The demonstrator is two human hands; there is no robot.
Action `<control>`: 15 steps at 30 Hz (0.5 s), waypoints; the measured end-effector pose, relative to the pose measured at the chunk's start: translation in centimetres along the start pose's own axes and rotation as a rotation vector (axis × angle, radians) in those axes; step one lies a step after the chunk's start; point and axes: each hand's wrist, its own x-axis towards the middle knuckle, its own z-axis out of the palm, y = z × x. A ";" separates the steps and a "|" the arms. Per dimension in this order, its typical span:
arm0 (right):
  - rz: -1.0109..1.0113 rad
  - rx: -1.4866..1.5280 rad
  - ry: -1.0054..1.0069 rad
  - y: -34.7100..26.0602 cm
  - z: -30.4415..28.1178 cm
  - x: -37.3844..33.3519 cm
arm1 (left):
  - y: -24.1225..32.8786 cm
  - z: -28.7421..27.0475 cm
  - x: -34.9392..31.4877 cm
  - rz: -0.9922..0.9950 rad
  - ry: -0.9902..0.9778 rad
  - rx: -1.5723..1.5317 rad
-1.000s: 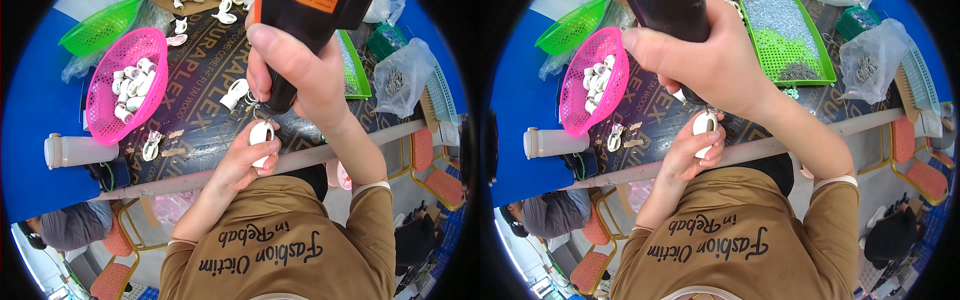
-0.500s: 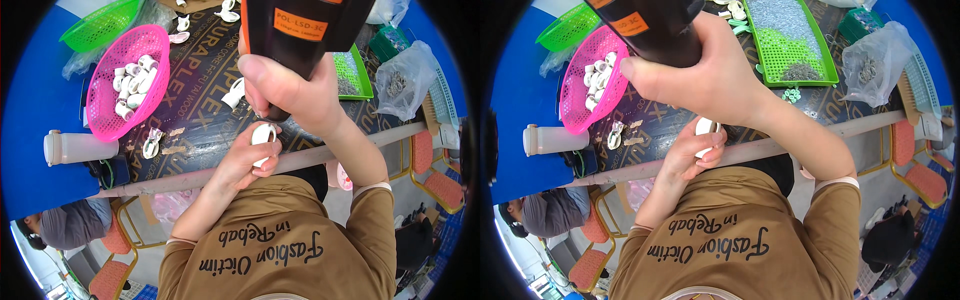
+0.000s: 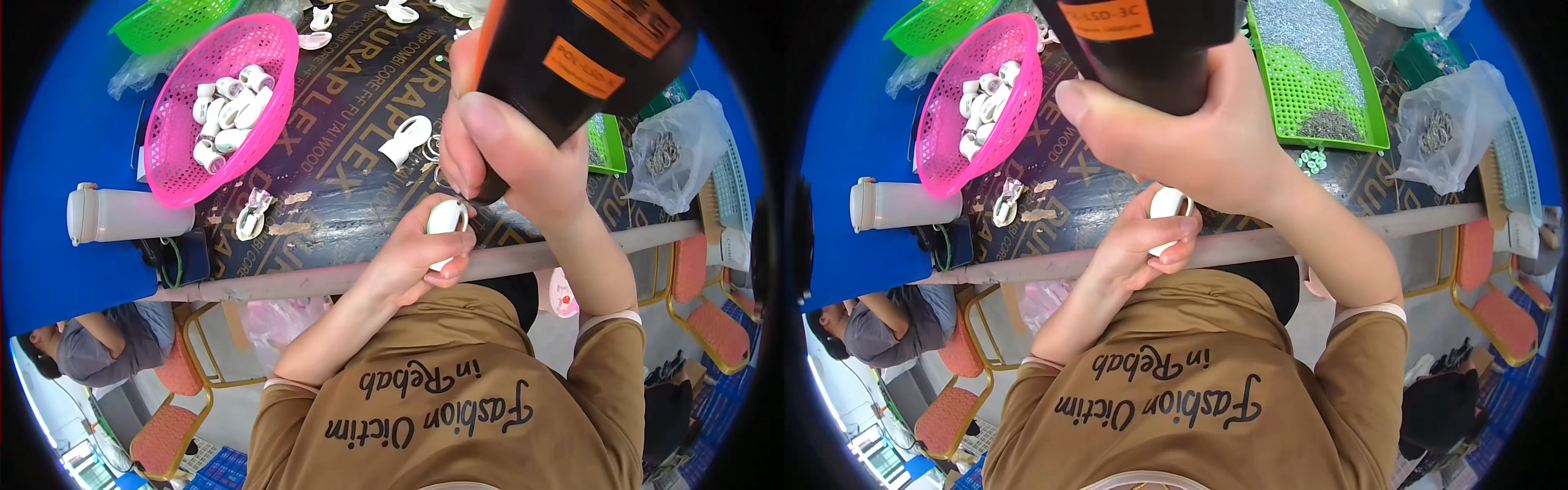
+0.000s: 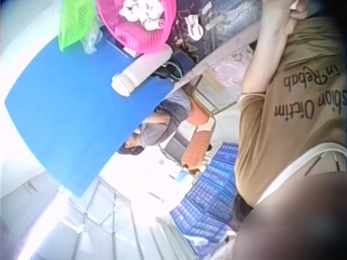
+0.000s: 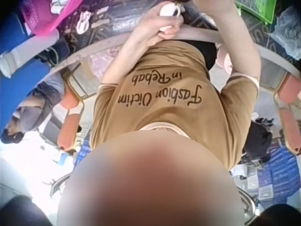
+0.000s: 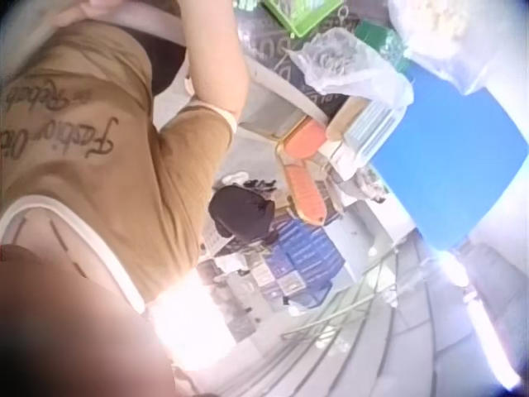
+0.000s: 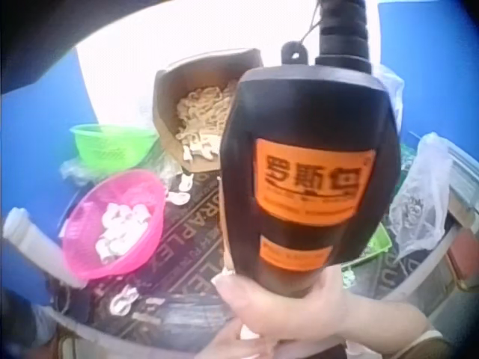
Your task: Assembling small plastic keychain flashlights, including inserting internal LED circuit boards and securing the shell components.
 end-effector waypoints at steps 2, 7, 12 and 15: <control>-0.003 0.036 0.021 0.1 0.1 0.1 | 0.1 0.0 0.0 0.017 -0.011 0.028; 0.011 0.197 -0.069 0.9 -0.6 -0.3 | 0.2 0.3 -0.2 0.020 0.000 0.046; 0.079 0.050 0.057 -0.9 -0.5 -1.3 | 0.2 0.9 0.1 -0.013 0.015 0.034; -0.140 0.081 0.078 -1.5 -2.1 -1.0 | 0.0 1.1 0.1 0.030 -0.040 0.116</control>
